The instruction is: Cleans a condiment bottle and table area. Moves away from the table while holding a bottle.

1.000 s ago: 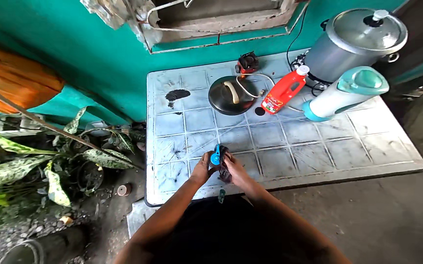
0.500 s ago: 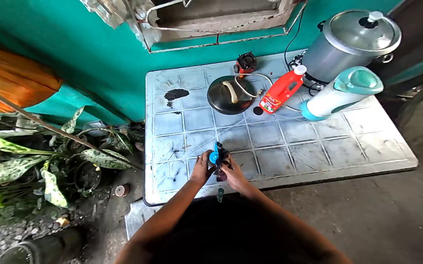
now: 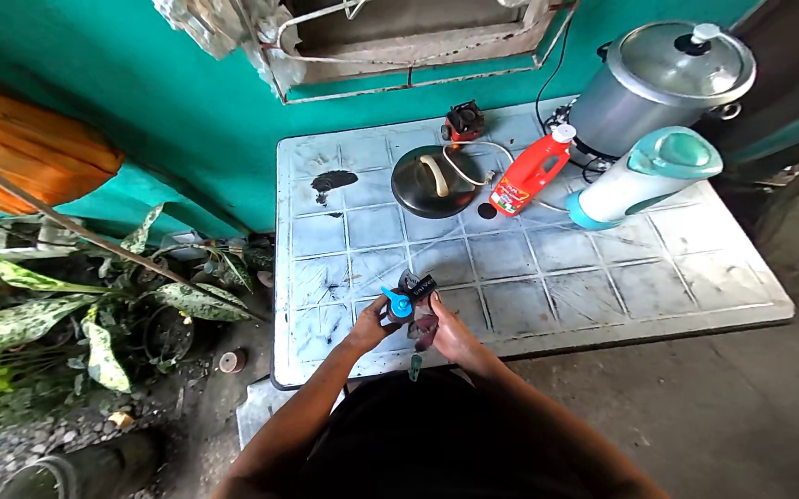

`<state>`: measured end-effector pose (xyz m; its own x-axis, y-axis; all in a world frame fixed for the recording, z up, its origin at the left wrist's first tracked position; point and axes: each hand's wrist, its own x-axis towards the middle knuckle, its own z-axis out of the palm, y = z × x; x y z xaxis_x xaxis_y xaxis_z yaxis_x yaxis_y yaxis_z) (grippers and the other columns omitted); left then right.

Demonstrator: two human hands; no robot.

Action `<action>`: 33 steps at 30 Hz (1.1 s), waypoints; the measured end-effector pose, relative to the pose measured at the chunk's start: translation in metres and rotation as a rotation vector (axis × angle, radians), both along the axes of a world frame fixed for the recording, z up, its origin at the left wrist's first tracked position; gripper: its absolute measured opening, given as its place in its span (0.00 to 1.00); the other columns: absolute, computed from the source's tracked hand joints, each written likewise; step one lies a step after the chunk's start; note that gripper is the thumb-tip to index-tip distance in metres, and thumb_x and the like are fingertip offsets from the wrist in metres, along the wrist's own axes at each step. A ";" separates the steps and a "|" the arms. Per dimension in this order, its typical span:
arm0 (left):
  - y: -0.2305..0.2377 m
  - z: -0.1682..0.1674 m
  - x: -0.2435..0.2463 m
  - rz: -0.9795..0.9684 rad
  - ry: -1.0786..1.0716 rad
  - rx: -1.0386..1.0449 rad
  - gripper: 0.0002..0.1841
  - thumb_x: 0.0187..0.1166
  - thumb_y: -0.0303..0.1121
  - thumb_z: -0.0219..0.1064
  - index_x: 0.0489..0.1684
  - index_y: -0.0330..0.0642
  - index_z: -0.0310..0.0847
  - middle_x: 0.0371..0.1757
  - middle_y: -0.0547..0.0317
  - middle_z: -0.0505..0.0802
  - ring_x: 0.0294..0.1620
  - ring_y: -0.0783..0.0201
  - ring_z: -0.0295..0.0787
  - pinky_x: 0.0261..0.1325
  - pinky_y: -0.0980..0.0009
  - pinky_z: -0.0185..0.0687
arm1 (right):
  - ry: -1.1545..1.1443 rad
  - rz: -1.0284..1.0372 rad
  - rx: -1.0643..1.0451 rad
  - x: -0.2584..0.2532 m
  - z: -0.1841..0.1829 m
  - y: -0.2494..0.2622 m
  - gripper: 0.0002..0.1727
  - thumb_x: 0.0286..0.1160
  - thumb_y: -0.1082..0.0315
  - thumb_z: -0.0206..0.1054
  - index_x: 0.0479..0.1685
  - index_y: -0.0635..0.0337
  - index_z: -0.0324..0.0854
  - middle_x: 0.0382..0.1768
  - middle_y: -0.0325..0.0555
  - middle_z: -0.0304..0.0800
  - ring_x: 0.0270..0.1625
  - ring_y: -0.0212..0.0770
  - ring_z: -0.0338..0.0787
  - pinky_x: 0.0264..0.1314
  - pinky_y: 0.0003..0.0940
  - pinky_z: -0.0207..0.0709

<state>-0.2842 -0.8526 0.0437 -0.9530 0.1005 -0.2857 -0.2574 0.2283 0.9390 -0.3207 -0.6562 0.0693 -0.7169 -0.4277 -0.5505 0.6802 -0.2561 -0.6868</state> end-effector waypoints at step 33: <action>0.001 -0.024 0.007 0.110 0.332 -0.177 0.40 0.64 0.35 0.84 0.76 0.24 0.71 0.76 0.34 0.82 0.79 0.50 0.80 0.83 0.60 0.75 | -0.028 -0.085 -0.073 0.006 0.010 -0.003 0.24 0.97 0.56 0.34 0.63 0.57 0.75 0.43 0.44 0.91 0.44 0.39 0.92 0.46 0.37 0.87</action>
<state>-0.2771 -0.8521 0.0198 -0.9989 -0.0307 0.0361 0.0217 0.3817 0.9240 -0.3149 -0.6589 0.0795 -0.7372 -0.4059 -0.5401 0.6724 -0.3626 -0.6453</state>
